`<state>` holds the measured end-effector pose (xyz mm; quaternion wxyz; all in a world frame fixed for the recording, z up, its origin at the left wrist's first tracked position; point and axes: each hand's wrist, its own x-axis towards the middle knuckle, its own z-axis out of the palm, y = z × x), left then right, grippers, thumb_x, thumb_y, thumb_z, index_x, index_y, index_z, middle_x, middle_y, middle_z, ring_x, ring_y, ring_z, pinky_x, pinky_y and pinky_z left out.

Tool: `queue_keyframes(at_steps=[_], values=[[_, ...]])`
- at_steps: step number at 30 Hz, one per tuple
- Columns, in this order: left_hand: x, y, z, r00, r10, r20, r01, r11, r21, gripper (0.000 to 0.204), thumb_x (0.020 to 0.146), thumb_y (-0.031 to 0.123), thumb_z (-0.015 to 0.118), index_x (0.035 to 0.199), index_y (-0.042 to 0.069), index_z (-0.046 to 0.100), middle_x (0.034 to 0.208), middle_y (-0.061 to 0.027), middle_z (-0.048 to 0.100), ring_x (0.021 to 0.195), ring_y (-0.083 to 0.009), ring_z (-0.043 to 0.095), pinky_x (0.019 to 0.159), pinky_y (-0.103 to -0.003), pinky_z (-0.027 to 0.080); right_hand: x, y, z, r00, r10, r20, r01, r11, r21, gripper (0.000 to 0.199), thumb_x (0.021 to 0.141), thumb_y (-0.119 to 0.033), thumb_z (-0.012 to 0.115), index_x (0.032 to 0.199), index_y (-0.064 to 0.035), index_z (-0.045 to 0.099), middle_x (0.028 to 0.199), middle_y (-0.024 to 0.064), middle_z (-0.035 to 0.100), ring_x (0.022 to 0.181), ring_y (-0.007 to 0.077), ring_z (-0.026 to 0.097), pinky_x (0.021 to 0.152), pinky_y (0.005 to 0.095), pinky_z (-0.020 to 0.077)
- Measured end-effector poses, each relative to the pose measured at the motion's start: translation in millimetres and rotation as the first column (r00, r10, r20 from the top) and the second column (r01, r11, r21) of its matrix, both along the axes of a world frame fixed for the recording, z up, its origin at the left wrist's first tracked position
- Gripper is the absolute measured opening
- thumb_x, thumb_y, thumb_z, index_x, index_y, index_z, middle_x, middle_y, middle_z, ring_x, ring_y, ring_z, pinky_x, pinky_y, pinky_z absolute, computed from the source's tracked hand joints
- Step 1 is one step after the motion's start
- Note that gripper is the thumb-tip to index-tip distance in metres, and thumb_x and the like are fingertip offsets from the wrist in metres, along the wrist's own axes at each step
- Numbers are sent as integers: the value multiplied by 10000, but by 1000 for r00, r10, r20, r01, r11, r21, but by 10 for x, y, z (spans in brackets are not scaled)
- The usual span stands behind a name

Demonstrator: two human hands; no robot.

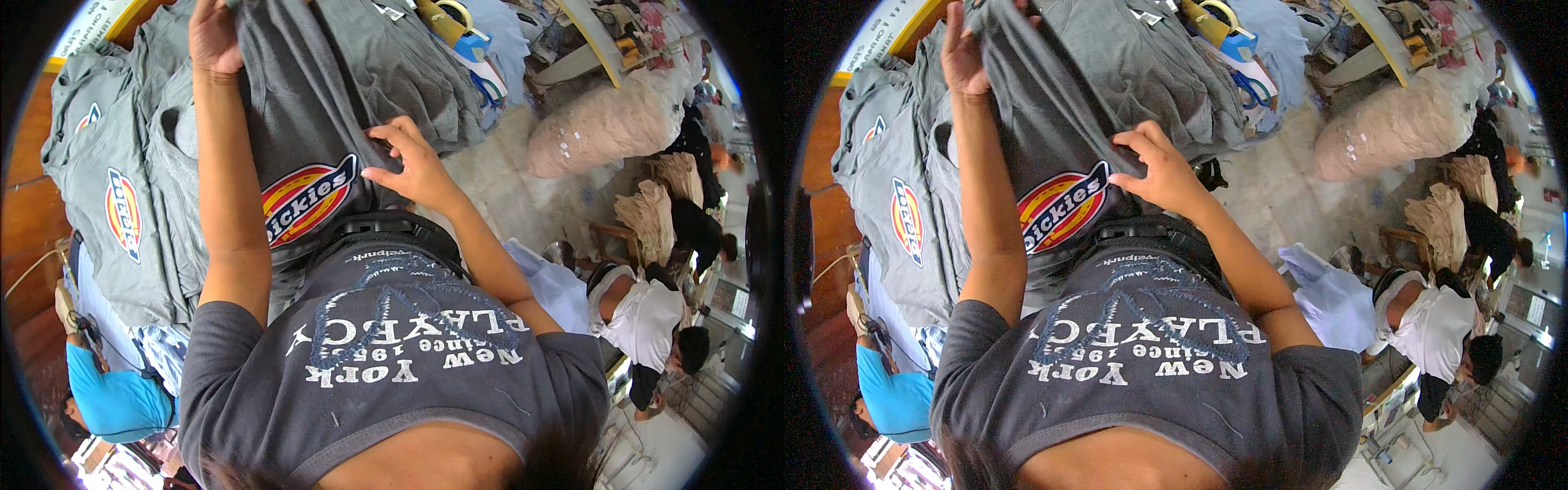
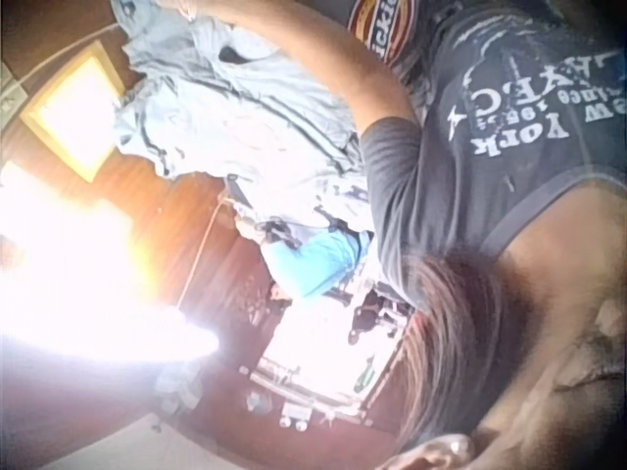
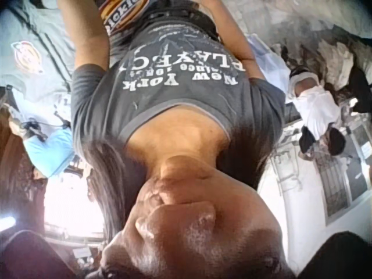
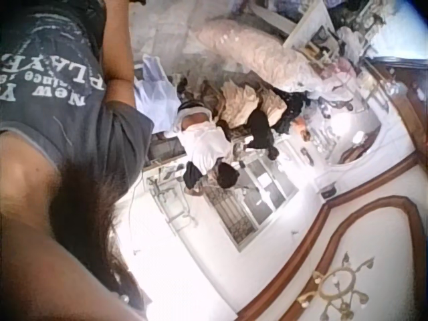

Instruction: The person trims loose threads from a gray t-shirt using shears and then stacks the t-shirt onto a pile of other shirts.

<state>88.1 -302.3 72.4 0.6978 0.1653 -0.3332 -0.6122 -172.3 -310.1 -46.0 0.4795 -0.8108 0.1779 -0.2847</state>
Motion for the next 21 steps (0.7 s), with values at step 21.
queue_keyframes(at_steps=[21], values=[[1238, 446, -793, 966, 144, -214, -167, 982, -94, 550, 814, 436, 497, 1043, -64, 490, 1002, -173, 552, 961, -284, 508, 917, -410, 354, -227, -432, 342, 745, -359, -562, 107, 896, -431, 305, 713, -275, 628, 870, -31, 535, 857, 138, 550, 703, 301, 588, 622, 380, 456]])
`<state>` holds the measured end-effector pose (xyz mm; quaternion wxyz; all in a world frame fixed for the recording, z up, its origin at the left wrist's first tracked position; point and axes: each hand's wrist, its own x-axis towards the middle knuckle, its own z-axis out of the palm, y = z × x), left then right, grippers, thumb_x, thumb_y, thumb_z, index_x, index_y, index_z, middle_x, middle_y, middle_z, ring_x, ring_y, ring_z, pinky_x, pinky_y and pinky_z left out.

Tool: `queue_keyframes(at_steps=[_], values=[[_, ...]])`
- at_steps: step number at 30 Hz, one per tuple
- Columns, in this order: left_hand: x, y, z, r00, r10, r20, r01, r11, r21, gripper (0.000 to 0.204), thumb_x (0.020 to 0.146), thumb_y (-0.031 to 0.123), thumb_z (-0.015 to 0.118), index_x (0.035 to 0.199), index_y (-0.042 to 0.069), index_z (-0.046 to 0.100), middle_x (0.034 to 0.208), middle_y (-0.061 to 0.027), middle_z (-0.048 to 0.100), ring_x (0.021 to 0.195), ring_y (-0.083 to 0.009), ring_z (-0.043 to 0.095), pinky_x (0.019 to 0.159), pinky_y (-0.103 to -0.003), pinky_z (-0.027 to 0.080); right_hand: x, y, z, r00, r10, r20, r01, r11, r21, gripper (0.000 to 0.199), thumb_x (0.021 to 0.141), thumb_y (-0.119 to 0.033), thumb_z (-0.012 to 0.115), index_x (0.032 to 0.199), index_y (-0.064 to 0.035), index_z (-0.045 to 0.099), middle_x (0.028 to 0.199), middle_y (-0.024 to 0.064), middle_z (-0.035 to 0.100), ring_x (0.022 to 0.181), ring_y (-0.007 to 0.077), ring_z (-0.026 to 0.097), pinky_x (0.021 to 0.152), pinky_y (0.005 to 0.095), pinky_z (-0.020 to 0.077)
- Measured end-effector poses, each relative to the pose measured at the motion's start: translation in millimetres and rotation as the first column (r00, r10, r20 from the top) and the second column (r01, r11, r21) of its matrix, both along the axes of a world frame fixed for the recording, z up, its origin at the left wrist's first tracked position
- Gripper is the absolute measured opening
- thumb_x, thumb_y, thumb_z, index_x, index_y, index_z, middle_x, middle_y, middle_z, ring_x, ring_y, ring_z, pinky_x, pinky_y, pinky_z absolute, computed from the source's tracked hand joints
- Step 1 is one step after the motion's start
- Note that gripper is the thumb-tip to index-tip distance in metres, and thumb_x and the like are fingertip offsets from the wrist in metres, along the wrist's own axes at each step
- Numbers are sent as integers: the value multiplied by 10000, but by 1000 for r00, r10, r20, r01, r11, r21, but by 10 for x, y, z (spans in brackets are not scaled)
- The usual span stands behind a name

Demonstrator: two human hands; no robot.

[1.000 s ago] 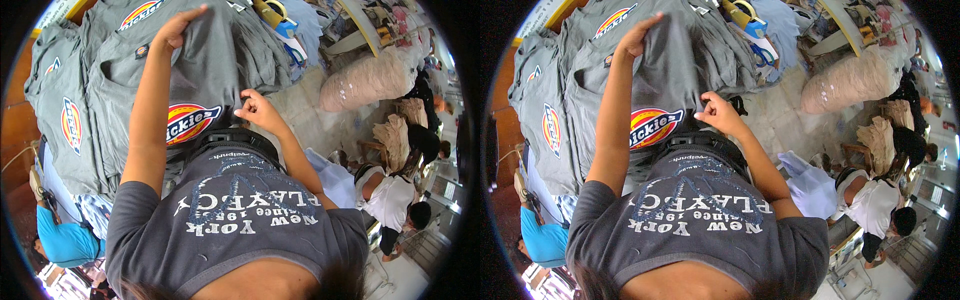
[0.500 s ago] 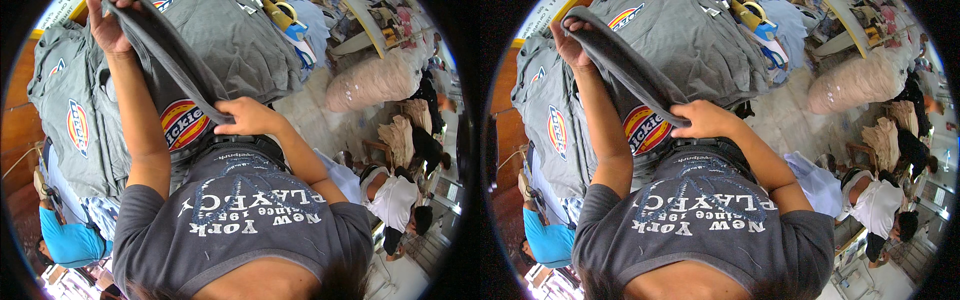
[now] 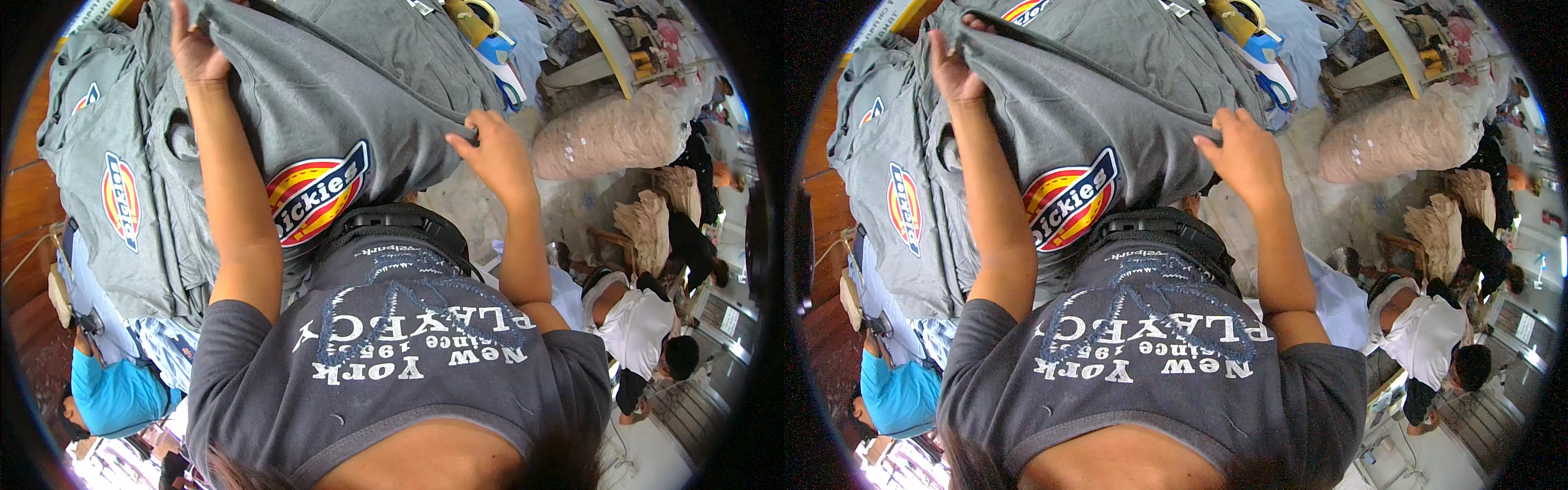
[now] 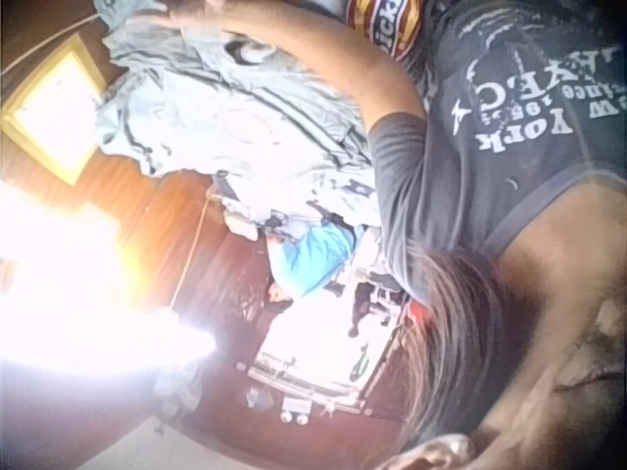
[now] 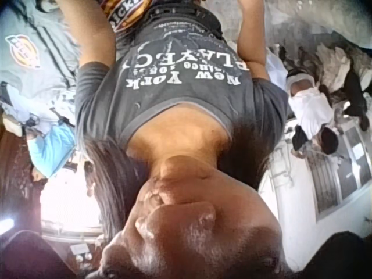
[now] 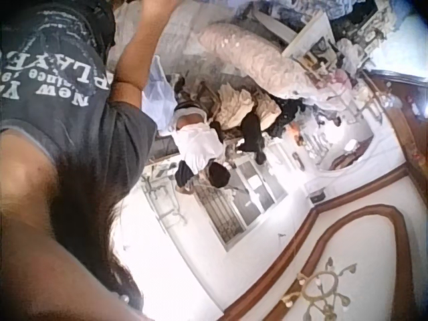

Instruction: The person trims loose threads from a gray t-shirt using shears and then stacks the t-shirt onto a pile of other shirts.

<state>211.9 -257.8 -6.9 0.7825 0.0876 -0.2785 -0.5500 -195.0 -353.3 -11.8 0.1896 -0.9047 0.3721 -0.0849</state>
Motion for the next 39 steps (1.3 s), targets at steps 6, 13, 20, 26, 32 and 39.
queue_keyframes(at_steps=[6, 13, 20, 26, 32, 39], values=[[88, -261, -820, 979, 145, -146, -94, 947, 308, 509, 829, 342, 512, 1137, -56, 430, 1179, -183, 469, 1101, -300, 443, 973, -409, 311, 37, -83, -463, 899, -302, 316, 141, 885, 445, 242, 672, -211, 693, 759, -29, 559, 597, 88, 540, 542, 185, 521, 522, 303, 407], [-86, -57, -491, 948, 288, 132, -304, 707, 639, 464, 827, 382, 511, 1100, 7, 488, 1107, -133, 536, 1045, -285, 489, 937, -425, 347, 52, 127, -688, 805, -323, 497, 242, 945, 222, 266, 652, -116, 690, 860, -63, 533, 660, 48, 504, 557, 172, 491, 522, 296, 399], [-339, 597, -785, 902, 388, -190, -403, 914, -48, 748, 745, 602, 478, 1165, -15, 438, 1126, -165, 517, 1037, -309, 490, 902, -473, 367, -48, 286, -978, 868, 174, 464, 56, 896, -441, 265, 515, 31, 577, 732, -105, 509, 740, 31, 492, 698, 233, 528, 606, 339, 415], [-272, 587, -945, 893, 383, -236, -432, 877, -211, 844, 686, 692, 454, 1115, -35, 481, 1103, -167, 538, 977, -316, 530, 851, -456, 413, -31, 327, -1118, 887, 241, 394, -34, 885, -464, 178, 557, 14, 543, 693, -91, 494, 713, 42, 478, 684, 220, 526, 585, 336, 413], [-302, 543, -943, 951, 161, -265, -262, 873, -411, 951, 670, 686, 484, 1194, -99, 364, 1214, -238, 422, 1114, -367, 416, 946, -493, 303, -10, 323, -1162, 886, 230, 403, -25, 891, -453, 162, 569, 21, 537, 680, -84, 483, 701, 48, 473, 646, 226, 519, 557, 329, 411], [-171, 535, -1047, 926, 345, -154, -372, 903, -213, 840, 684, 698, 445, 1111, -25, 483, 1113, -165, 523, 1011, -289, 509, 882, -462, 384, -4, 327, -1089, 923, 182, 340, -54, 934, -353, 160, 602, 27, 577, 692, -67, 484, 687, 48, 447, 595, 198, 487, 533, 292, 390]])
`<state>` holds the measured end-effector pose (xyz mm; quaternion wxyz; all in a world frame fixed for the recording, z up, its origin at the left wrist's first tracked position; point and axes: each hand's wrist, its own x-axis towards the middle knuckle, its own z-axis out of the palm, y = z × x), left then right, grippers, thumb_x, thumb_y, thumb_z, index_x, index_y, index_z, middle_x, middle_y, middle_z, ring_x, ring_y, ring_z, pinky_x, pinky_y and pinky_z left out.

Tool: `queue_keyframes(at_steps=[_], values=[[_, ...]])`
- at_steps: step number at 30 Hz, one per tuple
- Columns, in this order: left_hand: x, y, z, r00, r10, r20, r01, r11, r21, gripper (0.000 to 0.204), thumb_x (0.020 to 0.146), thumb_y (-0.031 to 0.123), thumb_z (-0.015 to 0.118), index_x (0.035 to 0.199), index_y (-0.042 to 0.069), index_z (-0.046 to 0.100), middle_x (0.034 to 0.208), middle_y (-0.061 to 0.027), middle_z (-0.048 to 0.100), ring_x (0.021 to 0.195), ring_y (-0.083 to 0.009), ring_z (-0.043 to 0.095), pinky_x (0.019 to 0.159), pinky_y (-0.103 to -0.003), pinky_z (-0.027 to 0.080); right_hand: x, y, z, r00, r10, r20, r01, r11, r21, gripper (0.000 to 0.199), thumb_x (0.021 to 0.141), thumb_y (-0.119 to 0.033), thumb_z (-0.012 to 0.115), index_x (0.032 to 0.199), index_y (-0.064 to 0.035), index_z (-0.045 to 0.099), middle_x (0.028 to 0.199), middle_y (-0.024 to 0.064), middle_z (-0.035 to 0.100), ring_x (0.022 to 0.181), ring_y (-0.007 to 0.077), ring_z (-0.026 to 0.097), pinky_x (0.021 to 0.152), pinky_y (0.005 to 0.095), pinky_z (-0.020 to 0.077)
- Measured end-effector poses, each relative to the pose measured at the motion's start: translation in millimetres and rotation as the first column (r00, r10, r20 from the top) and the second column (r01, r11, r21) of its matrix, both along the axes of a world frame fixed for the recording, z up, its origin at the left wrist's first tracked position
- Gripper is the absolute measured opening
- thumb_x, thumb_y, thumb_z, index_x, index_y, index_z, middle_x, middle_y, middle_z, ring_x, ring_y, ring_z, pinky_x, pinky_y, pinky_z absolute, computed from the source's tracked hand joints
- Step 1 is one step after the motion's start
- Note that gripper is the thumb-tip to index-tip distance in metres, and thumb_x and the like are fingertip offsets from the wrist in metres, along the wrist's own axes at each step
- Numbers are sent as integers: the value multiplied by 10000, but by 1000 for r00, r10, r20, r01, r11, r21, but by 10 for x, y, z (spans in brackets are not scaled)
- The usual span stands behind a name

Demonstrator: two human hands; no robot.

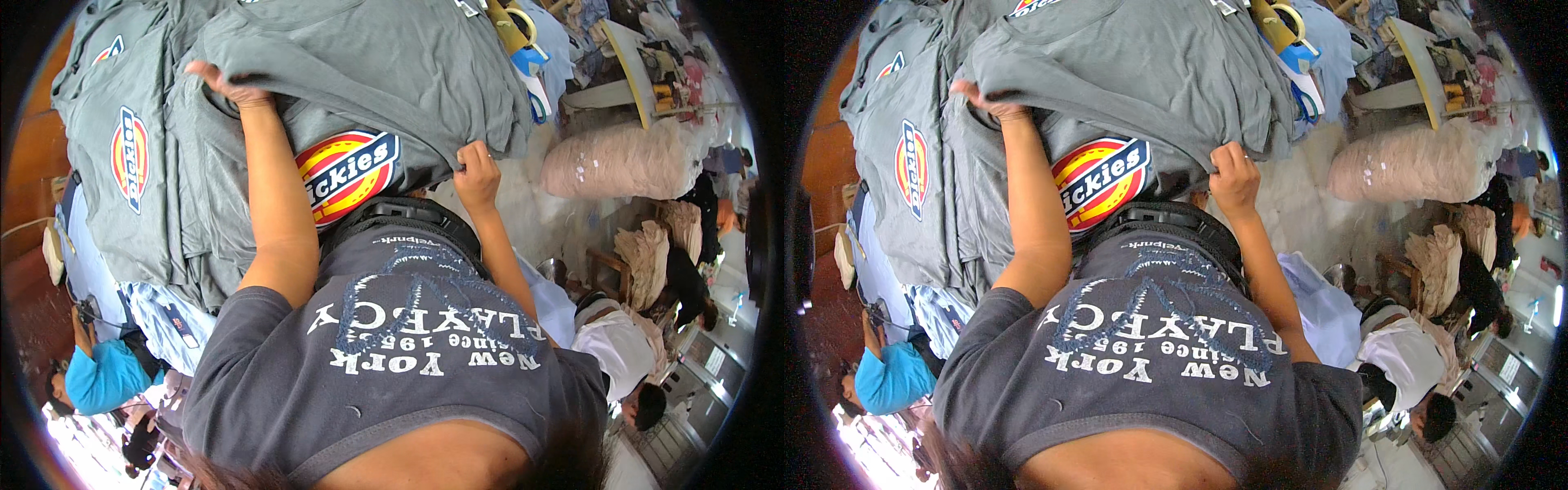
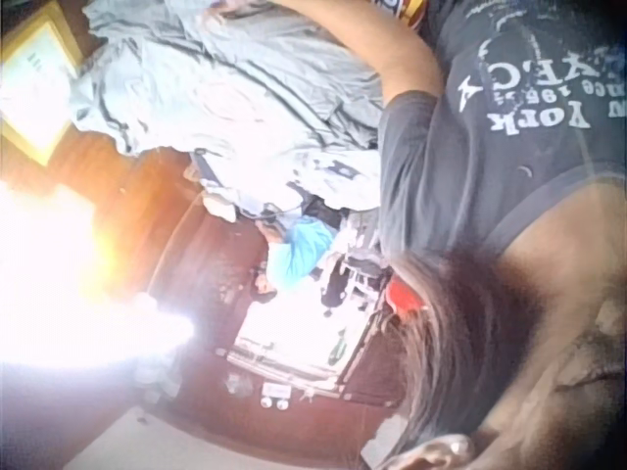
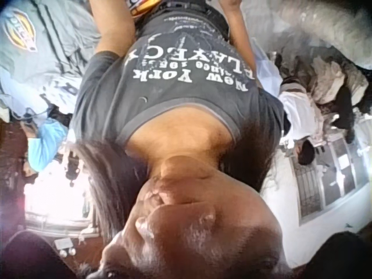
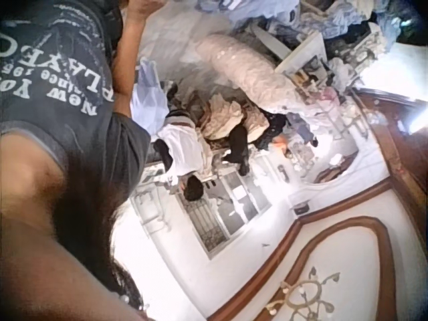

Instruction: The person trims loose threads from a gray t-shirt using shears and then stacks the t-shirt onto a pile of other shirts.

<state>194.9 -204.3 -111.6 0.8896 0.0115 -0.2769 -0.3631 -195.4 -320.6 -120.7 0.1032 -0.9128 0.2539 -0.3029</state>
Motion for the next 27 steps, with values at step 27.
queue_keyframes(at_steps=[27], values=[[-2264, 2431, 442, 363, -188, 912, -771, -611, 181, 321, 723, 199, 659, 972, 32, 545, 649, -100, 568, 537, -208, 501, 532, -293, 401, -229, -906, 1333, 929, 55, 366, -369, 73, 926, 256, 766, -122, 625, 967, -8, 517, 857, 37, 601, 734, 92, 538, 686, 221, 393]])
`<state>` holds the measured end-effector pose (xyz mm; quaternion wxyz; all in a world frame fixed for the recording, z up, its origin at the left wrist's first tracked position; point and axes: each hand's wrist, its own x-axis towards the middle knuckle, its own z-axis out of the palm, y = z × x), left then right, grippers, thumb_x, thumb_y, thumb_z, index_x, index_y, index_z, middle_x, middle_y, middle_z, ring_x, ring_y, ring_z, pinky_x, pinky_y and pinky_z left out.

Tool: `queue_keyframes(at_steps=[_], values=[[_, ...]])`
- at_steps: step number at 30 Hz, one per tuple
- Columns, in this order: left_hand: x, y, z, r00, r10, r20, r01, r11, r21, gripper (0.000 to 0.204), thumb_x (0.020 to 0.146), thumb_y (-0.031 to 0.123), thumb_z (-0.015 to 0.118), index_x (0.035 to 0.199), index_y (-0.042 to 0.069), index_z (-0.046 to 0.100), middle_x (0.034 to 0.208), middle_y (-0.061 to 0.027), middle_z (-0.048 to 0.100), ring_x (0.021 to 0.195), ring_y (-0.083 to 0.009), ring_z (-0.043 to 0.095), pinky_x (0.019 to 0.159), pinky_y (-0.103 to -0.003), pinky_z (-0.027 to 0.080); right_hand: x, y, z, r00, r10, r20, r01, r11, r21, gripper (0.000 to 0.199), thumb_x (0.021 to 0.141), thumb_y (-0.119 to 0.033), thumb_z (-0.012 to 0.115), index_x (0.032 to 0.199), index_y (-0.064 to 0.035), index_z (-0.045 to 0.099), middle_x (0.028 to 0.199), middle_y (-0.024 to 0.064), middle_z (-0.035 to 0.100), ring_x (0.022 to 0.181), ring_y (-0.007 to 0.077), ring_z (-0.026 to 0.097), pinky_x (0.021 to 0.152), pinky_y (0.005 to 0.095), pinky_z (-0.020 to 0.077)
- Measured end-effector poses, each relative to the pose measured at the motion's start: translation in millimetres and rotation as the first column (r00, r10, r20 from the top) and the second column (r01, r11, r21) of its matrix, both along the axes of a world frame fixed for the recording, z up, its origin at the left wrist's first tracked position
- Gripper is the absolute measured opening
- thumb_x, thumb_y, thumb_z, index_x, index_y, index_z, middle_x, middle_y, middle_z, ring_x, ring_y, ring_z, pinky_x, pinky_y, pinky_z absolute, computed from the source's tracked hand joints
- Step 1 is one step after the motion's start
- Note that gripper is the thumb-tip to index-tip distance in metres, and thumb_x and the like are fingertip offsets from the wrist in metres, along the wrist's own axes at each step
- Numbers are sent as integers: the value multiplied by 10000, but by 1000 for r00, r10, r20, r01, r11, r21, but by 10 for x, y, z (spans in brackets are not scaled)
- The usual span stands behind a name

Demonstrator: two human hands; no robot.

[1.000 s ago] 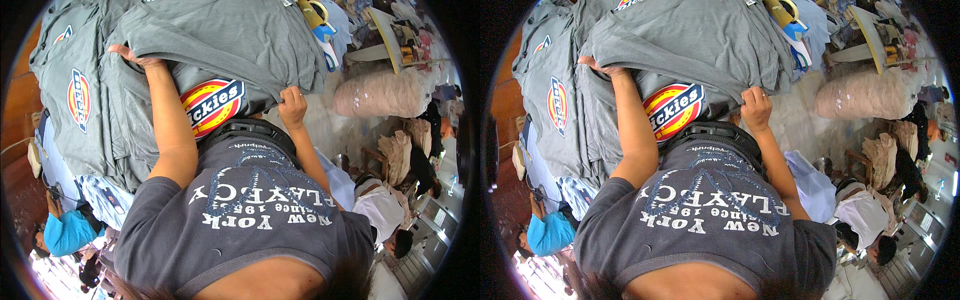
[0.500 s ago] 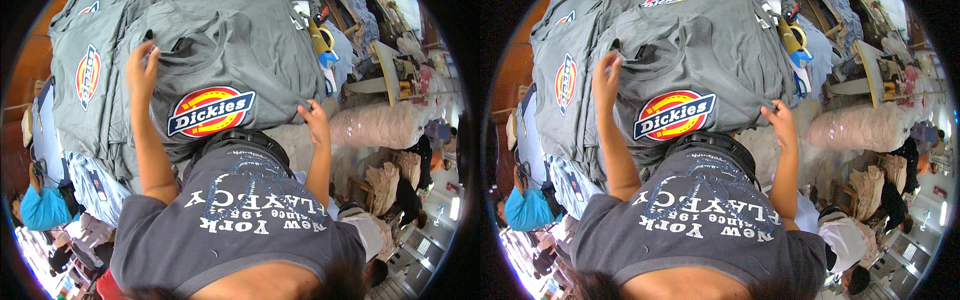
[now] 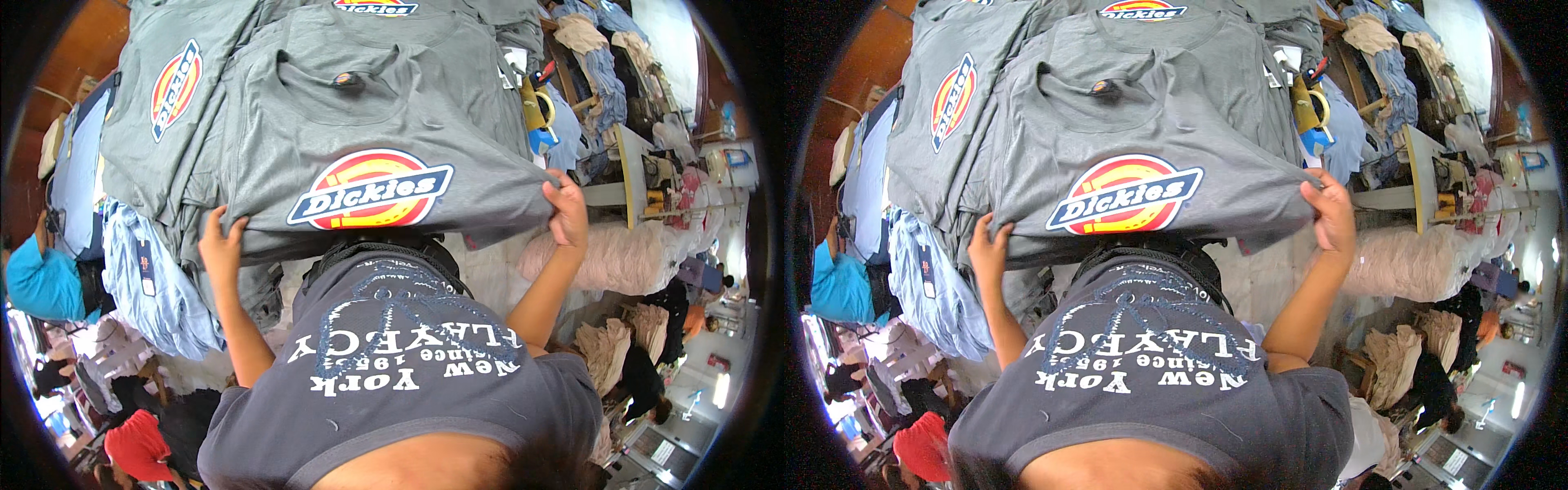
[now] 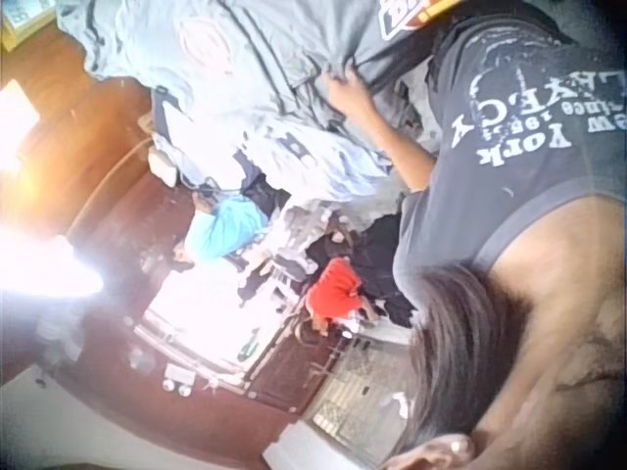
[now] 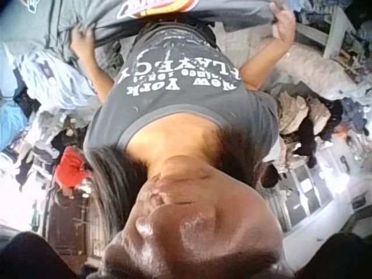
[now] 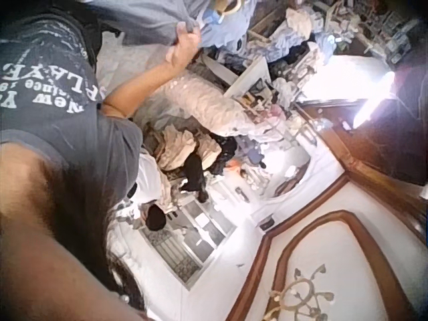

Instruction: The person trims loose threads from a gray t-shirt using shears and then stacks the t-shirt onto a pile of other shirts.

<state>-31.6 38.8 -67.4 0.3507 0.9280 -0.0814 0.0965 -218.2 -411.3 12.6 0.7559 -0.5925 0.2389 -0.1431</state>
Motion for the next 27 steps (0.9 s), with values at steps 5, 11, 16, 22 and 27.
queue_keyframes(at_steps=[5, 11, 16, 22, 27], values=[[11, 137, 435, 894, 59, -444, 8, 989, 148, 437, 584, 212, 735, 950, 35, 574, 686, -50, 524, 638, -144, 485, 610, -242, 400, -14, -378, -299, 762, 108, -639, -472, 768, -433, 244, 684, -147, 663, 876, -53, 545, 566, 15, 535, 570, 111, 524, 517, 284, 401], [346, -309, 121, 988, 131, -82, -108, 966, 236, 471, 636, 274, 704, 991, 21, 526, 856, -134, 550, 821, -280, 523, 714, -351, 404, 703, -5, -402, 821, -370, -435, -348, 280, -895, 305, 731, -315, 612, 735, -14, 564, 654, 141, 582, 634, 313, 562, 569, 389, 416], [1371, -797, 250, 890, -106, 443, 37, 986, 162, 440, 767, 377, 578, 1056, 50, 519, 1011, -148, 539, 997, -288, 469, 843, -393, 347, 1869, 128, -336, 980, -189, -62, -29, 171, -985, 404, 720, -427, 604, 859, -47, 602, 853, 132, 592, 862, 320, 534, 719, 393, 425], [2053, -1136, 0, 854, -348, 386, 226, 918, 326, 400, 783, 359, 578, 1062, 75, 534, 1050, -146, 522, 975, -252, 496, 833, -324, 369, 2521, -111, -849, 983, 142, 114, 63, 323, -944, 443, 654, -393, 688, 937, -63, 605, 942, 106, 581, 957, 267, 498, 842, 332, 389], [1649, -904, 527, 918, -386, 90, 395, 907, -143, 218, 773, 221, 618, 862, 41, 534, 725, -24, 528, 645, -95, 442, 605, -209, 368, 1852, -278, -219, 951, 279, 135, -197, 880, -431, 170, 684, -119, 674, 794, -35, 575, 806, 0, 542, 765, 68, 466, 689, 209, 350]])
